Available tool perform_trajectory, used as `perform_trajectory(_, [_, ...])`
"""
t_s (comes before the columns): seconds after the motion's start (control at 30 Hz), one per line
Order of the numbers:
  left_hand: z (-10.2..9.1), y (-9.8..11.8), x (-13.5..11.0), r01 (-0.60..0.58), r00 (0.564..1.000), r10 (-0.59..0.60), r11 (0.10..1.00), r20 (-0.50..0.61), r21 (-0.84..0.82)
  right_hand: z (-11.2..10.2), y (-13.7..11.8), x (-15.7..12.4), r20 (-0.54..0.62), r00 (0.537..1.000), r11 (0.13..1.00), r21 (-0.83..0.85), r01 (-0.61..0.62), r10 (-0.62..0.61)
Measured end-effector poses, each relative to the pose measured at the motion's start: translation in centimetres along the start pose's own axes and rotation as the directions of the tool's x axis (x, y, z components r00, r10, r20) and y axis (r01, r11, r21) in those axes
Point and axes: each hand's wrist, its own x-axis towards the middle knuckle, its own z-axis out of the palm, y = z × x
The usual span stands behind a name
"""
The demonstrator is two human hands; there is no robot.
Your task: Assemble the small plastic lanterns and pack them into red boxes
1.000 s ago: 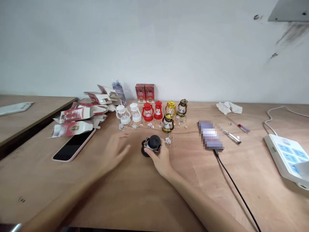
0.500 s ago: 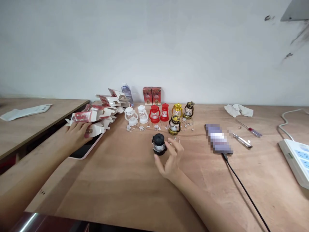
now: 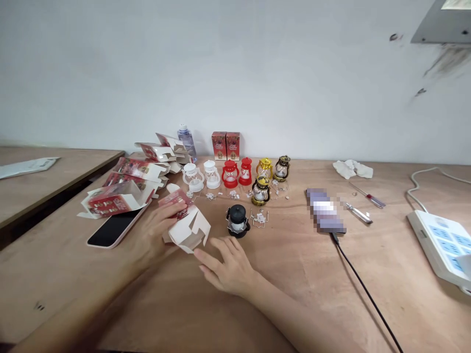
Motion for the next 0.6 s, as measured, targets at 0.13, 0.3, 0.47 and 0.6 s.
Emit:
perform_trajectory(0.13, [1.9,-1.0,-0.6,0.108,0.992,-0.117,0.982,-0.050,-0.154,-0.1,0.3,-0.2,-0.002,0.996,0.995,-0.043,-0.088,0.088])
perform_trajectory(0.3, [2.3,-3.0,-2.5,0.070,0.996,-0.074,0.992,-0.041,-0.103,-0.2,0.4,-0.1,-0.032,0.999,0.996,-0.091,-0.027,0.024])
perform_trajectory(0.47, [3.5,-2.7,-3.8,-0.032,0.989,0.017,0.994,-0.148,-0.101,-0.2,0.4,-0.3,0.004,0.997,0.997,-0.021,-0.079,0.079])
perform_trajectory(0.6, [3.9,-1.8,-3.8,0.016,0.980,-0.043,0.990,-0.196,-0.140,-0.3,0.4,-0.4,0.004,0.981,0.967,0.171,-0.191,0.193])
